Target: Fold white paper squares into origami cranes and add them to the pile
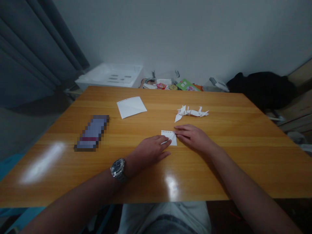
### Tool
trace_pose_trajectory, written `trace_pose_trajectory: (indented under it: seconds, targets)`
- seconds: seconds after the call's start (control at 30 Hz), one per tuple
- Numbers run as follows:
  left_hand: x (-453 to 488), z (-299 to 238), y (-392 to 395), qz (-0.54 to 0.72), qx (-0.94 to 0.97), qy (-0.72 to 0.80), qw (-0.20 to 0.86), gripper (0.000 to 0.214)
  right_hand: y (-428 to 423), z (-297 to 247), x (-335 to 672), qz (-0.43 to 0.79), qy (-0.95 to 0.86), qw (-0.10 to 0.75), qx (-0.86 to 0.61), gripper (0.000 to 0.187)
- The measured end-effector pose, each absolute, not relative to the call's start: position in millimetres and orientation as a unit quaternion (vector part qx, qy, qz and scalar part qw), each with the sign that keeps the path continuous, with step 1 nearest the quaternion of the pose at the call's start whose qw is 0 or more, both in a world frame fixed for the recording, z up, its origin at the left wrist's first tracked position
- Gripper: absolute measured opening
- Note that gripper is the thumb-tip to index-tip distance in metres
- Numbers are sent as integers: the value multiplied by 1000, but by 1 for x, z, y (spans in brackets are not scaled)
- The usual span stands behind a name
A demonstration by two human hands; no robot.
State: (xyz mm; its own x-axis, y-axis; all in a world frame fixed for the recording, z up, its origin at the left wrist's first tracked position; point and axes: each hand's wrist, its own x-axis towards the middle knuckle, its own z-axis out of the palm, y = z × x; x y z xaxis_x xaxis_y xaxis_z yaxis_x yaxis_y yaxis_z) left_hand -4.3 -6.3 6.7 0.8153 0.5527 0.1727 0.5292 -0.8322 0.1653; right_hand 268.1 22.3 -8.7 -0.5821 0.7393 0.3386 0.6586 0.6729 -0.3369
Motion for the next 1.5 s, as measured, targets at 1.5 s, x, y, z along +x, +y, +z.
trace_pose_trajectory:
  seconds: [1.5]
  targets:
    - [8, -8, -16, 114, 948, 296, 24, 55, 19, 2, 276, 100, -901, 169, -387, 32]
